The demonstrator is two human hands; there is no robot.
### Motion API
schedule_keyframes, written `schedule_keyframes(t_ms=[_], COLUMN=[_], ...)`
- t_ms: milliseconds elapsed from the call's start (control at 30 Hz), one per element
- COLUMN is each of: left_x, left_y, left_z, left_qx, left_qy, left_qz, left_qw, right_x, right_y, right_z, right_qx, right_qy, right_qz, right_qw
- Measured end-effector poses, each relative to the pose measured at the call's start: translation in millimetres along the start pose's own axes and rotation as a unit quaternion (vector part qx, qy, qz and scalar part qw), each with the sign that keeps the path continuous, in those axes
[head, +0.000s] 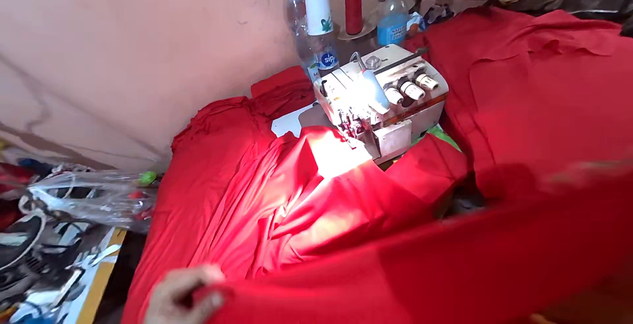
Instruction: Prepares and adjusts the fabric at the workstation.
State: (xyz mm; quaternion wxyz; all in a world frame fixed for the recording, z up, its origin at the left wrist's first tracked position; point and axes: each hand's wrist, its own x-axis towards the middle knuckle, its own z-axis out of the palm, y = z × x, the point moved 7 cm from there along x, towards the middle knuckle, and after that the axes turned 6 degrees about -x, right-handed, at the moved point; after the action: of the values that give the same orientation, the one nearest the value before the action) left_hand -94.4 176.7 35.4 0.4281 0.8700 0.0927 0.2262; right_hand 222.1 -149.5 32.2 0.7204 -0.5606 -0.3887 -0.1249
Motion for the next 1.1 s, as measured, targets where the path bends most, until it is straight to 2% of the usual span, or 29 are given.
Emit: schedule_keyframes(t_ms=[67,100,133,200,300,333,367,467,533,600,667,733,800,933,1100], left_x=[33.6,54.4,76.3,117.6,155.4,161.9,166.6,171.1,174.4,181.8,190.8,199.8,205.9,208.3,191.6], left_y=[-19.9,-31.1,-38.6,-34.3,-6.2,1.1,6.2,19.4,25.7,22.1,2.3,-21.3,-33.1,-40.0,-43.1], left_z=[-30.6,-30.1,-19.0,30.7,129.3,149.8,160.2,153.3,144.4,143.1,149.2,161.7,171.6,177.1,173.7], left_qx=[0.199,0.284,0.307,0.284,0.095,0.046,0.021,0.036,0.057,0.094,0.108,0.104,0.136,0.145,0.111], left_qy=[0.095,0.102,0.101,0.097,-0.041,-0.06,-0.046,0.061,0.098,0.096,0.076,0.057,0.059,0.069,0.058], left_qz=[-0.028,-0.046,-0.064,-0.022,0.008,0.025,0.047,0.1,0.136,0.127,0.076,0.021,0.015,0.012,0.014], left_qw=[0.975,0.952,0.944,0.954,0.995,0.997,0.998,0.992,0.984,0.983,0.988,0.993,0.989,0.987,0.992], right_x=[-2.5,-6.6,-11.2,-19.2,-24.5,-25.7,-27.4,-38.2,-47.6,-50.1,-47.6,-48.8,-50.7,-49.4,-63.9], right_y=[37.6,59.4,80.7,110.7,114.0,110.4,105.9,89.6,83.1,85.7,99.0,118.1,134.0,144.5,136.8], right_z=[48.7,73.0,96.0,131.6,154.4,156.1,156.3,155.0,150.6,142.2,133.5,127.7,126.4,129.8,125.6], right_qx=[-0.018,0.006,0.044,0.108,0.143,0.145,0.14,0.142,0.161,0.108,-0.013,-0.146,-0.212,-0.218,-0.194], right_qy=[0.024,0.033,0.025,-0.007,-0.031,-0.02,-0.009,-0.036,-0.073,-0.085,-0.078,-0.073,-0.082,-0.104,-0.075], right_qz=[0.078,0.155,0.223,0.276,0.242,0.229,0.219,0.209,0.189,0.165,0.142,0.121,0.117,0.149,0.133], right_qw=[0.997,0.987,0.974,0.955,0.959,0.962,0.966,0.967,0.966,0.977,0.987,0.979,0.967,0.959,0.969])
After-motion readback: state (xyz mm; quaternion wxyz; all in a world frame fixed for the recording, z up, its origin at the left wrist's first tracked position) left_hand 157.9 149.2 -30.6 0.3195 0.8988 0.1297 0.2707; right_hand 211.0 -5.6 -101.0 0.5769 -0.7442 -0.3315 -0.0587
